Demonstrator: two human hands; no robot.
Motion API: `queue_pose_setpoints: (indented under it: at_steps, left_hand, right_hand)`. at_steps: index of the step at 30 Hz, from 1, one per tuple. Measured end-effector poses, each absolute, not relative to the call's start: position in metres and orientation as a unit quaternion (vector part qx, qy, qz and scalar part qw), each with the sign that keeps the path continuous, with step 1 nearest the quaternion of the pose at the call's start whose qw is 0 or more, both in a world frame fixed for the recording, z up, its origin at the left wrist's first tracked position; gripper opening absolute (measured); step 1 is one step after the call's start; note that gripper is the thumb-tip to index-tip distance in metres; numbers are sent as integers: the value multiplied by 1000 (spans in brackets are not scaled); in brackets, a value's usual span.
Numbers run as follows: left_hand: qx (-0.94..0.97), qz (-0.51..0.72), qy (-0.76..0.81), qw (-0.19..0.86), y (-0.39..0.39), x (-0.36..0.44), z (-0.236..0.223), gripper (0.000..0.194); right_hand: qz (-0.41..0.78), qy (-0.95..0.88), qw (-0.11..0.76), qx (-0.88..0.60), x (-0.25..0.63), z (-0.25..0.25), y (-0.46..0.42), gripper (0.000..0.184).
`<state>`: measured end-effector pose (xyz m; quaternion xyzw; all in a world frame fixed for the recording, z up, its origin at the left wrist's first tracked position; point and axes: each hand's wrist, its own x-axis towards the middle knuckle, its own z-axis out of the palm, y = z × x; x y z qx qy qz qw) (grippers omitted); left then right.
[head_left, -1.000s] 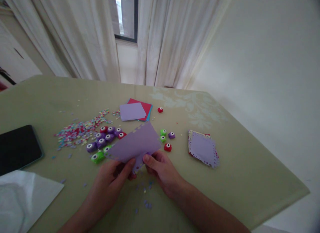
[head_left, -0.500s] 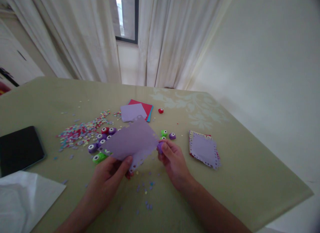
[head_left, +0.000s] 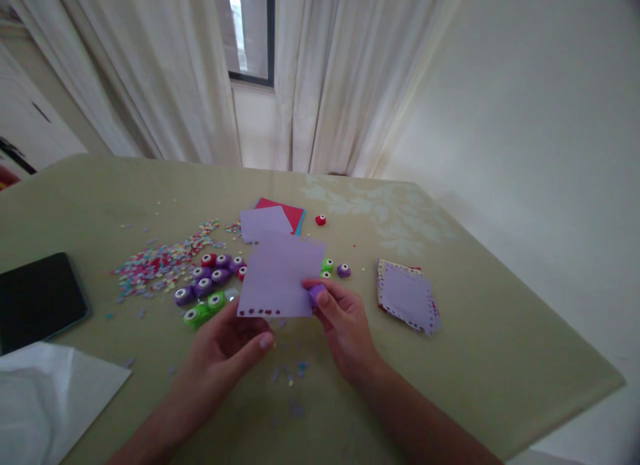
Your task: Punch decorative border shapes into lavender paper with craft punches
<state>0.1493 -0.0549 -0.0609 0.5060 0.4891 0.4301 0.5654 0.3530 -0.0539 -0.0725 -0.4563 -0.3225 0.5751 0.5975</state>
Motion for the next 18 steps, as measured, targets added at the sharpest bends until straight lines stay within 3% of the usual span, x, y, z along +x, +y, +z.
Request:
queue_pose_setpoints:
  at_steps: [4,11,15,18]
  left_hand:
    - [516,400,547,524,-57,155,-61,36]
    - [533,431,607,401,-46,139,-58,54]
    - [537,434,589,420,-44,139,-56,48]
    - [549,414,587,427,-44,142,-57,44]
  right_hand:
    - [623,-333,568,-423,337,-71,-65,49]
    - [619,-381,515,-455,342,-64,-62,53]
    - [650,-379,456,-476,346,-66,-58,56]
    - [665,-377,460,-452,345,-67,-57,57]
